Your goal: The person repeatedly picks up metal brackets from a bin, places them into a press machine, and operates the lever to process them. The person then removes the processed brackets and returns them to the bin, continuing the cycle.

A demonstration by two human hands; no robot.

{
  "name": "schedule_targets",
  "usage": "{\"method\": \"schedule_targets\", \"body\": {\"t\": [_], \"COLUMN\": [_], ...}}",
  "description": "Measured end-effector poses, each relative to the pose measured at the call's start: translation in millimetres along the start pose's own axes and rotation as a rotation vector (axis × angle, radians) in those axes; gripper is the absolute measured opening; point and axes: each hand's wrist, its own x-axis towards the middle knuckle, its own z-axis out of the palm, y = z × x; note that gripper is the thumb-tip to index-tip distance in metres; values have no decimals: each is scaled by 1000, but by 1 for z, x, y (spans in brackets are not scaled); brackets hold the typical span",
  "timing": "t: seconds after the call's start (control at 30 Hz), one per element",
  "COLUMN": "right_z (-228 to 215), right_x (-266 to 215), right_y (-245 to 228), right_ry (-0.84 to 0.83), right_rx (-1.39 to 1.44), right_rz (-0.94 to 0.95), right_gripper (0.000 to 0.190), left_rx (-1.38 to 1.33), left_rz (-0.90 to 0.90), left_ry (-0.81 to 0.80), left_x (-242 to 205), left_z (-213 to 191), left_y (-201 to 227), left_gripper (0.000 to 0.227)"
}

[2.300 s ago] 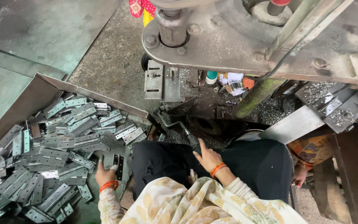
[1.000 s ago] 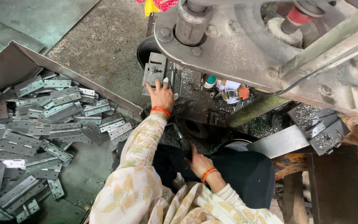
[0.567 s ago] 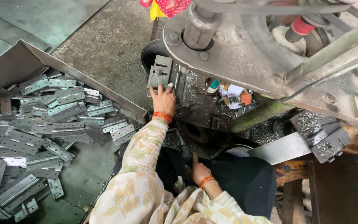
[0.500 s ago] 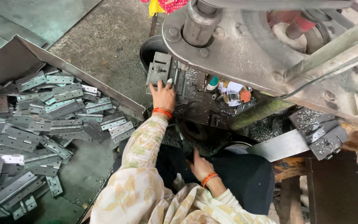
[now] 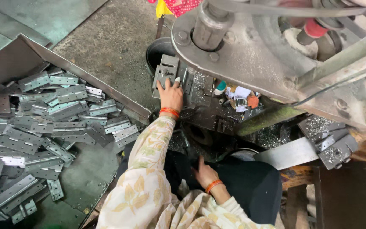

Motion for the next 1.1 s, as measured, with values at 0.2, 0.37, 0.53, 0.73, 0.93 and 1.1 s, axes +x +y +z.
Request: {"method": "schedule_targets", "body": {"t": [0.2, 0.37, 0.53, 0.73, 0.93, 1.1], "right_z": [11, 38, -13, 4, 60, 20], "right_x": [10, 22, -7, 2, 44, 5], "right_y": [1, -8, -7, -7, 9, 11], "right_ry": [5, -53, -1, -69, -48, -4], "right_rx": [7, 86, 26, -39, 82, 52], "right_rz": [-43, 29, -27, 7, -18, -45], "right_gripper": [84, 88, 83, 86, 90, 85], "left_rx": [-21, -48, -39, -73, -111, -41], "left_rz": [-20, -13, 25, -18, 5, 14], "left_ry": [97, 45, -9, -109, -49, -58], "left_x": [15, 11, -3, 15, 13, 17], "left_z": [13, 10, 10, 12, 14, 8], "left_y": [5, -4, 0, -1, -4, -3], "left_gripper": [26, 26, 37, 36, 32, 34]}}
